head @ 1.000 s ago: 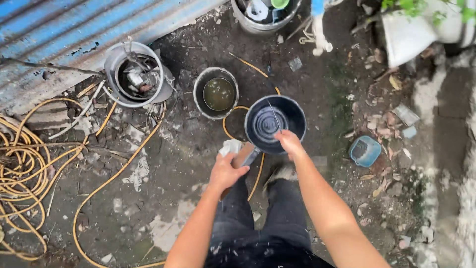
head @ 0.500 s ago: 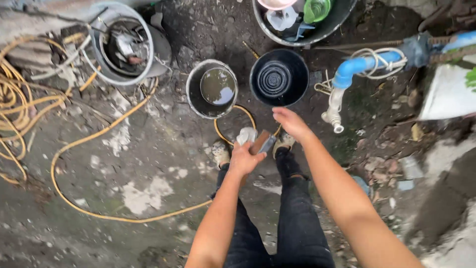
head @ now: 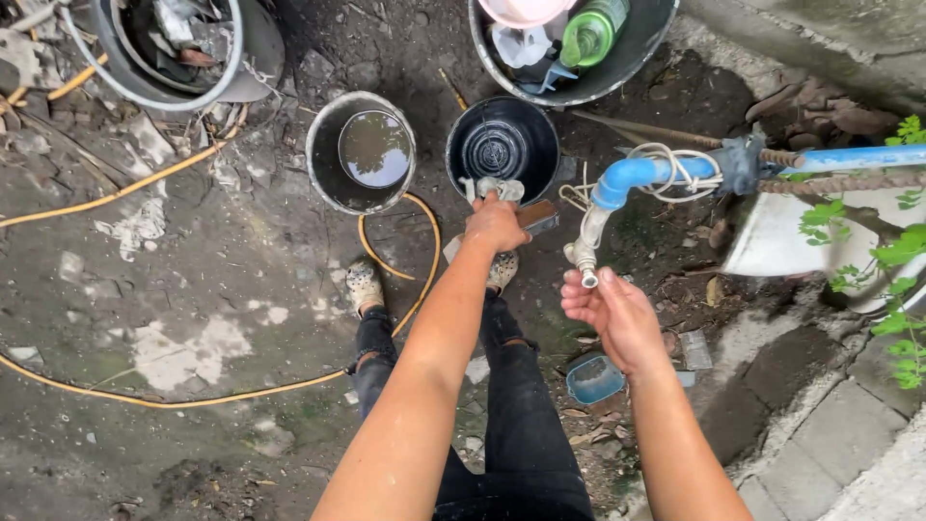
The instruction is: The person scrubs the soapy hood of a black car using a rectangular sanding block and a cloth. They then walk to a water source, rinse the tools, and return to the car while rubbing their hands together.
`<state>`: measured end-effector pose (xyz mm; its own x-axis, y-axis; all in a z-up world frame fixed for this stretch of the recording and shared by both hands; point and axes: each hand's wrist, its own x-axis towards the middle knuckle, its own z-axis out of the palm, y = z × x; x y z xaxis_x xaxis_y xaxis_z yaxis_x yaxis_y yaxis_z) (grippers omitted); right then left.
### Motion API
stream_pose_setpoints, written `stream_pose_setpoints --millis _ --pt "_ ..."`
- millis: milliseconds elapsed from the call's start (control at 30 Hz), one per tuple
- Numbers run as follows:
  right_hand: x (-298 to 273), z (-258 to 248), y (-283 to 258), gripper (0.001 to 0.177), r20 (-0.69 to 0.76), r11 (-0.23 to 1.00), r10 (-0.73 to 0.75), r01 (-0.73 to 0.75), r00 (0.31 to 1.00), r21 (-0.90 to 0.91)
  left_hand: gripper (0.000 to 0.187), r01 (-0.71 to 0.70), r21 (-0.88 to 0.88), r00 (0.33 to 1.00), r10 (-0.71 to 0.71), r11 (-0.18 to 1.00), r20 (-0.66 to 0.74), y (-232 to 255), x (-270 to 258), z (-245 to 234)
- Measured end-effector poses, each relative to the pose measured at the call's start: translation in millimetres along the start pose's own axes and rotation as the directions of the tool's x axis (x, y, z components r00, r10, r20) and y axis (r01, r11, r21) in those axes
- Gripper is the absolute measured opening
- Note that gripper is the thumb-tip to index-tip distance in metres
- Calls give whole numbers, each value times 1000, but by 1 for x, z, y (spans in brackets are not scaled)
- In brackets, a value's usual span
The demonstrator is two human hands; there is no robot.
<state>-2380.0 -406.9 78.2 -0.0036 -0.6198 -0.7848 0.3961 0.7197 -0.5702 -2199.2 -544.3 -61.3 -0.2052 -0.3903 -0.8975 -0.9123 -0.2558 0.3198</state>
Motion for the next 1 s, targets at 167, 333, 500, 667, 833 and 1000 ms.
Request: stream_pose_setpoints --millis 167,333,500,667,833,1000 --pt "-5 15 -5 50 116 964 82 -108 990 244 73 8 85 997 -2 996 -74 -4 10 12" --pt "-7 17 -6 46 98 974 66 -85 993 210 71 -55 176 998 58 983 -9 12 3 4" --pt "-9 32 -10 49 59 972 97 -108 993 209 78 -249 59 968 250 967 -15 32 -4 -5" --pt "-11 45 -7 50 64 897 116 -132 991 422 73 -175 119 982 182 977 -57 25 46 5" --pt "-4 17 4 47 -15 972 119 -113 993 206 62 -131 50 991 130 990 15 -3 63 26" --pt "0 39 -49 51 -154 793 -5 -91 988 -602 66 29 -261 998 -45 965 -54 -15 61 42"
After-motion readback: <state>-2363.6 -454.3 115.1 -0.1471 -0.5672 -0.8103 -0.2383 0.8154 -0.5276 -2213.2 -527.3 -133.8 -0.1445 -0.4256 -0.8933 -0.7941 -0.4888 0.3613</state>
